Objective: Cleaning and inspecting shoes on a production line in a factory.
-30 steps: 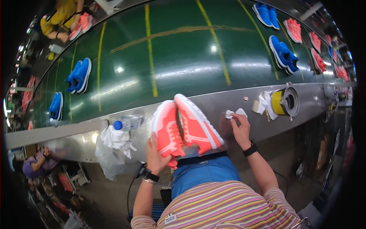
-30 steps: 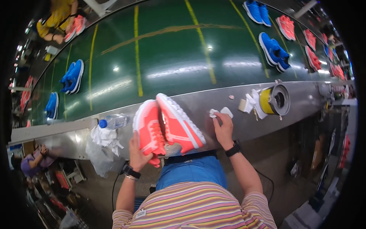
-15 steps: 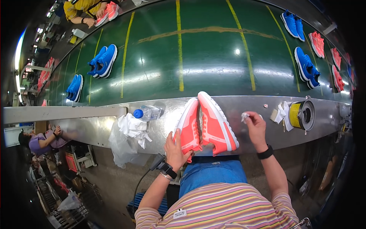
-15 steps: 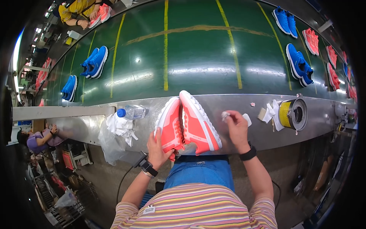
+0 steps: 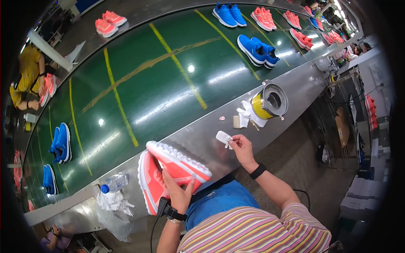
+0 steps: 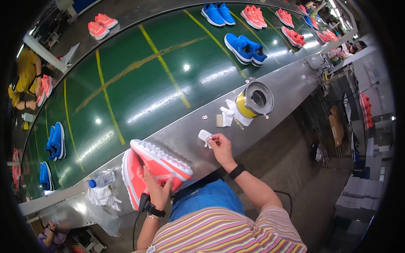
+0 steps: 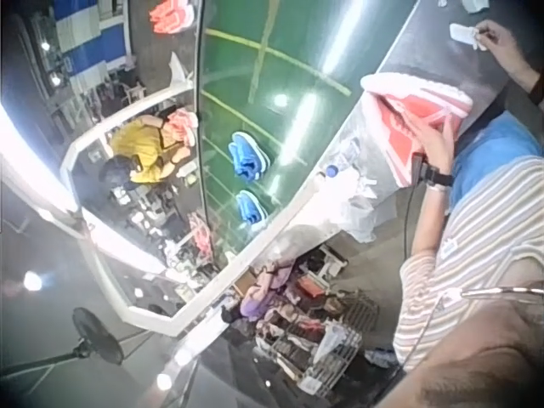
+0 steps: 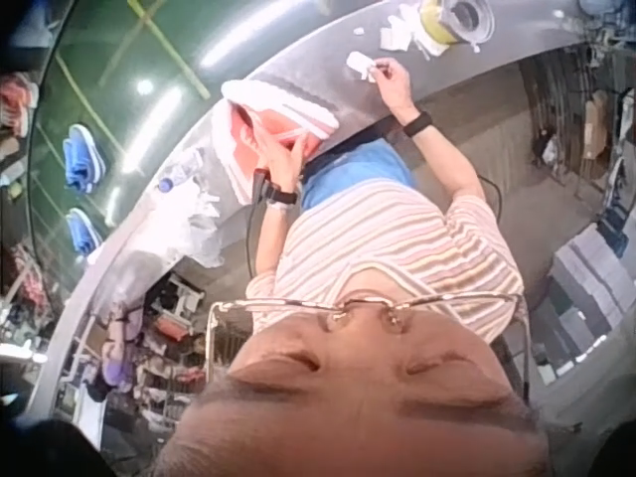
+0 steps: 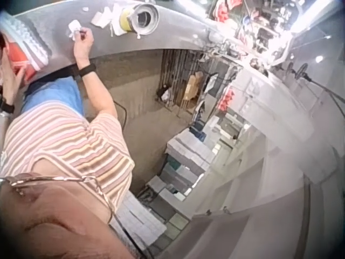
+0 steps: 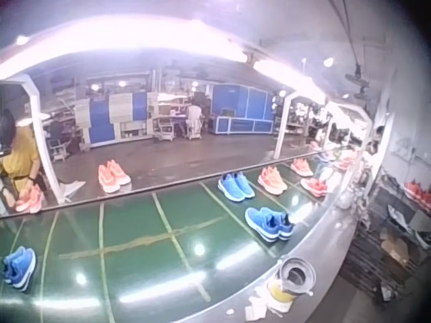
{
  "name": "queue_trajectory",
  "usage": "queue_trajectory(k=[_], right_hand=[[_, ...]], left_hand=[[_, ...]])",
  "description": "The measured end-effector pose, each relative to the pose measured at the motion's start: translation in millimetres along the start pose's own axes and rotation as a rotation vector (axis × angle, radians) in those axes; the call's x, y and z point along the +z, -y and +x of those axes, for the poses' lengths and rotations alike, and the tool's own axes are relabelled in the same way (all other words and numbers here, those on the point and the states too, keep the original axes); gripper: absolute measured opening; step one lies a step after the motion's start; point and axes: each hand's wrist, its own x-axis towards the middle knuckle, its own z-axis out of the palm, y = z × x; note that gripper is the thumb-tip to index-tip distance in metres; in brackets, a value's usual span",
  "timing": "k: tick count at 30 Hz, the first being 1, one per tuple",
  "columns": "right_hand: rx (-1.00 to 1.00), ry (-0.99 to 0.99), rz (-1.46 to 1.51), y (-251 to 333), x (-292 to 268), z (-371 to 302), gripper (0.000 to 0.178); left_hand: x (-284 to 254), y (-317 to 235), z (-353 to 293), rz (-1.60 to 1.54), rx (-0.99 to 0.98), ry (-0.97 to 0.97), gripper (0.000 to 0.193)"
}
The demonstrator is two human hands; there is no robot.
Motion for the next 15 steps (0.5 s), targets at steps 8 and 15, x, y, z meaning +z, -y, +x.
queue_trajectory(k=[8,15], right_hand=[[-0.308,-0.075,-0.620,-9,-58,76,0.026],[-0.483,-0.076,-0.954,-40,-71,131,0.013]], left_hand=[[31,9,43,0.095,-0.282,-0.160,0.116],[65,-23,58,0.118,-0.066,-0.154,0.100]])
